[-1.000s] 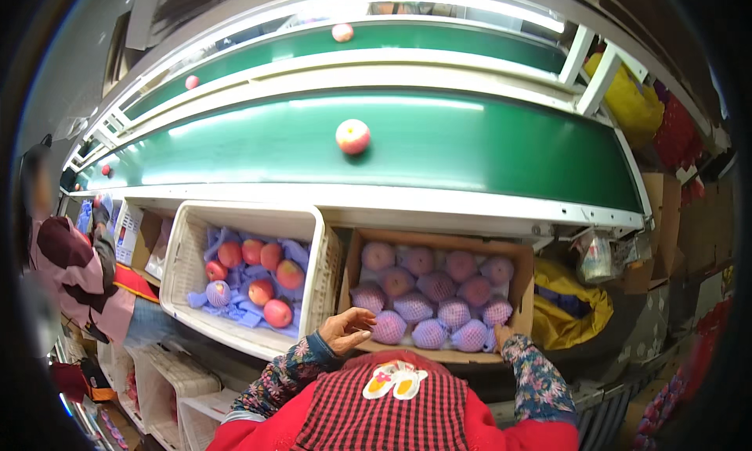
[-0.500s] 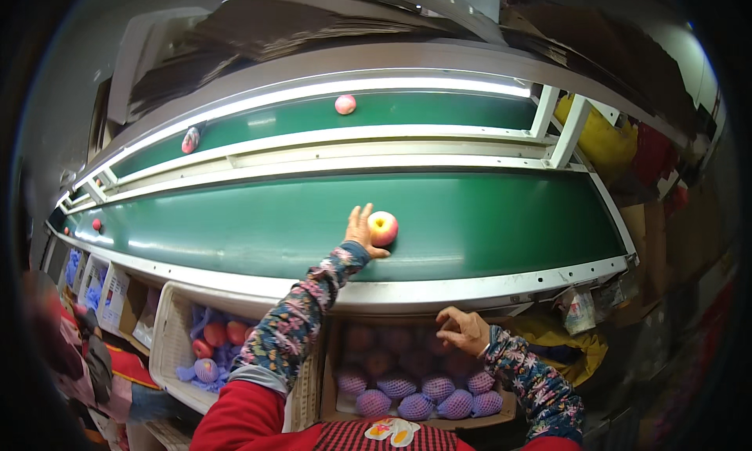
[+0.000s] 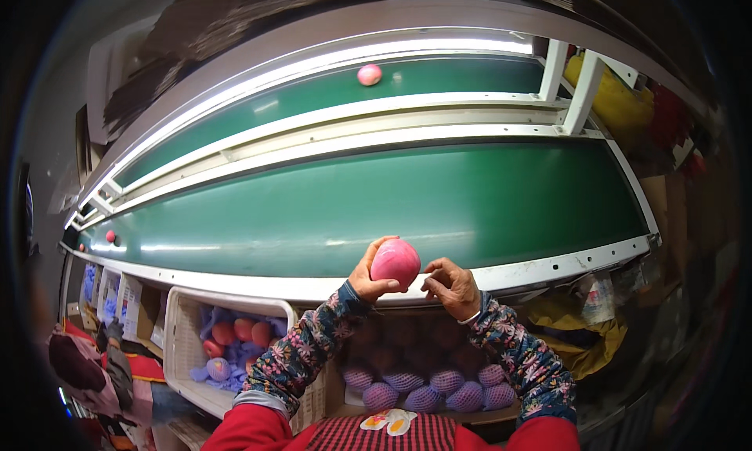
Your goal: The person picks apples from a conveyor belt, wraps each one in a foam net, and places it into a cardboard box. The process is repeated continuously as apples move along the belt.
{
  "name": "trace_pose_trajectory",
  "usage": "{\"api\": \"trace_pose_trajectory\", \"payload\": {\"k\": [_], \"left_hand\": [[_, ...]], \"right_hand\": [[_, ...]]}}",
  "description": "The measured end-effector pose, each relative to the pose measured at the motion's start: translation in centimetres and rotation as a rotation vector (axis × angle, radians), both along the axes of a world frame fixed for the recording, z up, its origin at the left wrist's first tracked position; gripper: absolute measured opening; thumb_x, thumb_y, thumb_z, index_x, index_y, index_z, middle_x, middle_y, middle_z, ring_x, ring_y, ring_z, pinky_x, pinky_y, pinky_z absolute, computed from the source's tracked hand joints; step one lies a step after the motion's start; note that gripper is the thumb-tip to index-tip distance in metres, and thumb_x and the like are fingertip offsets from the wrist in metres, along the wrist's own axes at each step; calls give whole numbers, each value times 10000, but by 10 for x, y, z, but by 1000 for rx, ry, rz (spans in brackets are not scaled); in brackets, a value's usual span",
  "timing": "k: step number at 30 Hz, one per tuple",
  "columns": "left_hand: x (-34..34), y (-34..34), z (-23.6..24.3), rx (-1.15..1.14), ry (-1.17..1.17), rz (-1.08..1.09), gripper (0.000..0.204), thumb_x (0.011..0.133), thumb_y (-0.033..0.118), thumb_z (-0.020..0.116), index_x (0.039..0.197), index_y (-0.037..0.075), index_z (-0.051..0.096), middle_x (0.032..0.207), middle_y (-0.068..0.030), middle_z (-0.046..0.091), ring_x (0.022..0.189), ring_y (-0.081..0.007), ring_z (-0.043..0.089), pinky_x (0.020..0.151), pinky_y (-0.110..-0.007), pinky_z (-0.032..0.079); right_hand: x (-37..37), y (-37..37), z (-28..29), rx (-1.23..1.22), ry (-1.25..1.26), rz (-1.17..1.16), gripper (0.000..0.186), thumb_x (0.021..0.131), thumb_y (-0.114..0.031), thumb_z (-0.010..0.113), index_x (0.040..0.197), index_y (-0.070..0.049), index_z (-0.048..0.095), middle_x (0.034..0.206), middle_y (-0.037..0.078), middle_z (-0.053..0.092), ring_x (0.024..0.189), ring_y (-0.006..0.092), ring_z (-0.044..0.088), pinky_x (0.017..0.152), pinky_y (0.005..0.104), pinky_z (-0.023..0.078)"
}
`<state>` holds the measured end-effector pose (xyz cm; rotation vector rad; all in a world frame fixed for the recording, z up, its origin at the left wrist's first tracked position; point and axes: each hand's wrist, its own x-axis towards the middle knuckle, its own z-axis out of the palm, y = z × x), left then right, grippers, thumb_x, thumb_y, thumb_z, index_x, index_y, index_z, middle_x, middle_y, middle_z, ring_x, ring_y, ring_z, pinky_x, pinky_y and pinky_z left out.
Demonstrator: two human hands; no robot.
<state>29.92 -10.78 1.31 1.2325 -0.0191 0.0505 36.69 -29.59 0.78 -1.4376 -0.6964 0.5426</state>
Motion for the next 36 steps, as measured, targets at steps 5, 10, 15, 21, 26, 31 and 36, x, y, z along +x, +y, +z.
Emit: {"api": "trace_pose_trajectory", "payload": {"k": [5, 10, 15, 21, 26, 31, 36], "left_hand": [[-59, 14, 8, 153, -149, 89, 776, 665, 270, 685, 1268, 42, 254, 1144, -119, 424, 1032, -207, 453, 886, -324, 369], [-135, 42, 0, 152, -177, 218, 549, 819, 316, 470, 1235, -6, 310, 1126, -149, 459, 1032, -224, 457, 882, -339, 379], [-248, 105, -21, -474, -249, 207, 459, 798, 287, 512, 1144, -3, 427, 1040, -144, 526, 875, -235, 564, 757, -294, 474], [-297, 141, 13, 178, -20, 573, 445, 795, 276, 518, 1133, -2, 437, 1027, -140, 532, 867, -231, 566, 749, -291, 476], [-290, 145, 44, 653, 41, 622, 434, 792, 266, 523, 1124, -2, 445, 1017, -136, 536, 860, -228, 568, 743, -289, 477], [-300, 153, 72, 891, 125, 675, 422, 790, 256, 528, 1115, -2, 453, 1007, -132, 541, 854, -224, 570, 737, -286, 479], [-284, 155, 68, 967, 199, 647, 410, 787, 246, 533, 1106, -2, 461, 996, -129, 546, 847, -221, 572, 731, -284, 480]], "right_hand": [[-42, 29, 37, -46, -300, 18, 281, 755, 28, 525, 1018, -31, 446, 811, 74, 588, 620, 111, 567, 551, 218, 452], [-99, 57, 69, -295, -577, 295, 342, 765, -87, 550, 1068, -63, 395, 771, 82, 594, 711, 199, 605, 628, 292, 486], [-109, 90, 132, -196, -1180, 407, 384, 732, -116, 596, 1092, -92, 465, 939, 100, 554, 726, 211, 589, 615, 308, 493], [-27, 118, 280, 98, -1407, -140, 104, 769, -53, 548, 868, -50, 517, 709, 83, 559, 628, 156, 560, 564, 264, 450], [17, 120, 356, 245, -1562, -454, 50, 721, -40, 566, 754, -43, 529, 681, 87, 528, 630, 241, 533, 598, 320, 441], [94, 114, 368, -15, -1513, -574, 103, 649, -25, 581, 747, -44, 556, 721, 110, 574, 710, 267, 572, 643, 334, 460], [106, 122, 366, 86, -1280, -135, 222, 637, -97, 634, 840, -46, 561, 803, 122, 567, 817, 242, 561, 736, 333, 444]]}}
